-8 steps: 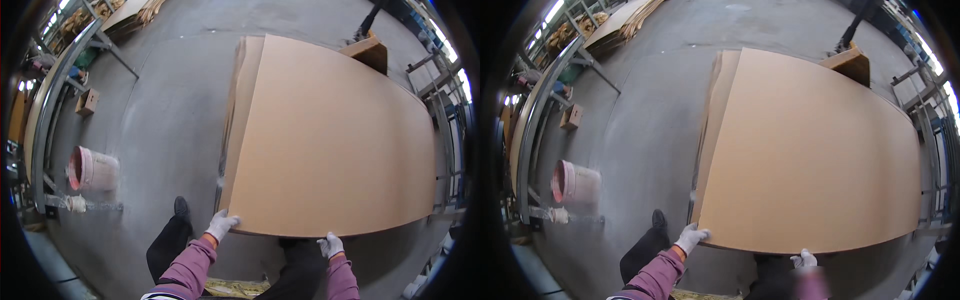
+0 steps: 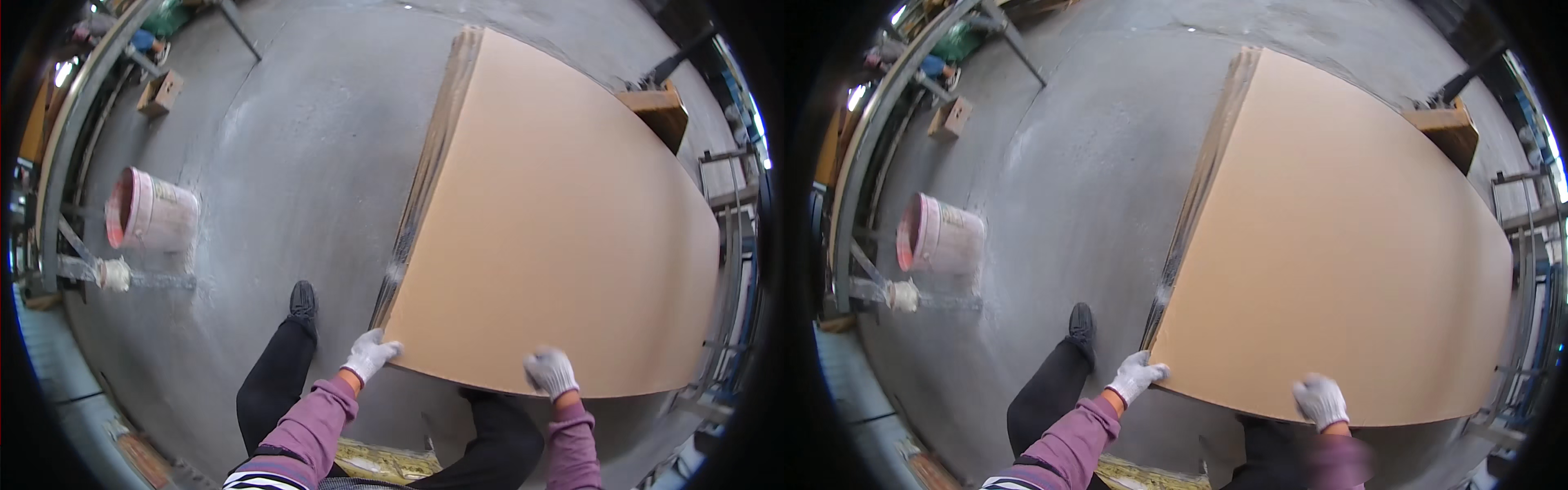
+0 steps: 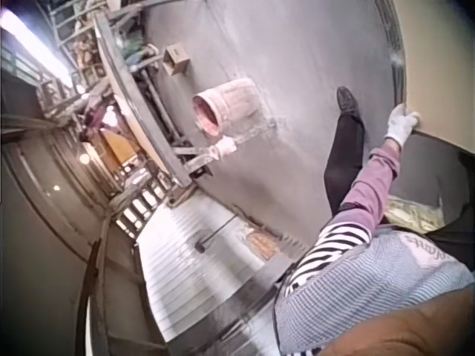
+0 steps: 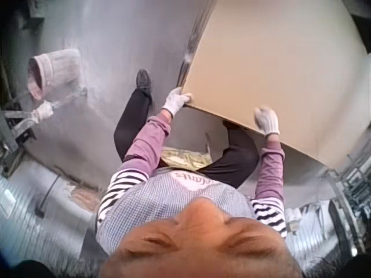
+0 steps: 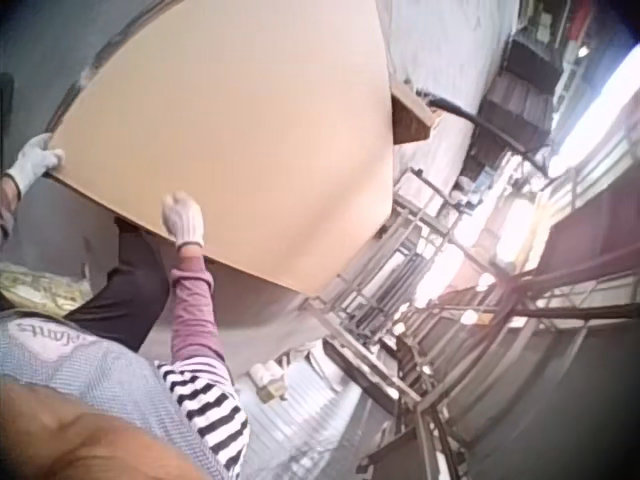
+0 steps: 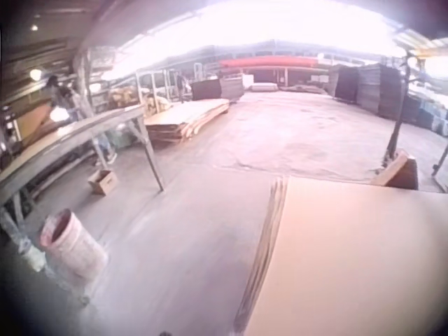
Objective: The recorder moves large sheets of board from a workbench and stacks them onto a metal base on the floor.
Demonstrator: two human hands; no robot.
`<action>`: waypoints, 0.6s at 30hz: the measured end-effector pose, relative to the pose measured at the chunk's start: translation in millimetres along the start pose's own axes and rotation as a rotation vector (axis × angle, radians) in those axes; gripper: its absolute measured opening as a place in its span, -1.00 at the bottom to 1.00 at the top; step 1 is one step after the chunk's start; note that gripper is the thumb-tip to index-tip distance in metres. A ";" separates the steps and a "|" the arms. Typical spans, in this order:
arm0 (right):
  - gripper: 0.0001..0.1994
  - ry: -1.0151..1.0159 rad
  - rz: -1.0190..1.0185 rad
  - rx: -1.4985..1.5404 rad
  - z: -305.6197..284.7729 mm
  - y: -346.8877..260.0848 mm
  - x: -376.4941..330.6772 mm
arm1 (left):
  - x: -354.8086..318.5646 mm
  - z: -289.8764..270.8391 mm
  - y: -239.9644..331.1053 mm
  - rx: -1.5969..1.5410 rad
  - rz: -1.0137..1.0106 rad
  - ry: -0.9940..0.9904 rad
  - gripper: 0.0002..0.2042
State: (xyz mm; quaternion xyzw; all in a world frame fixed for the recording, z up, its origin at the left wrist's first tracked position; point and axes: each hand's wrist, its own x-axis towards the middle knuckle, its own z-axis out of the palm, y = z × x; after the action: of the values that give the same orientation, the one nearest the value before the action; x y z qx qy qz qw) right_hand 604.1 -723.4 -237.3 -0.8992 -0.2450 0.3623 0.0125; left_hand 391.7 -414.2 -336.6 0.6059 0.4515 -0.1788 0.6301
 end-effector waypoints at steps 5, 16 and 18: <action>-0.51 0.644 -0.716 -0.214 -56.4 -218.1 171.0 | -14.8 7.0 -6.1 0.088 -0.095 -0.003 -0.56; -0.72 0.428 -0.862 -0.363 -16.1 -253.2 236.7 | -16.4 0.1 21.0 0.228 -0.105 -0.054 -0.53; -0.68 0.236 -1.028 -0.129 8.8 -254.4 172.2 | -7.4 1.8 -0.3 0.227 -0.018 -0.016 -0.54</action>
State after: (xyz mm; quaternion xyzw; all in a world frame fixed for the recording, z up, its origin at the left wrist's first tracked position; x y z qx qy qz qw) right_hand 594.9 -423.5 -304.0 -0.6966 -0.6728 0.1901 0.1608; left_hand 388.2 -418.3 -331.2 0.6677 0.4289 -0.2391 0.5594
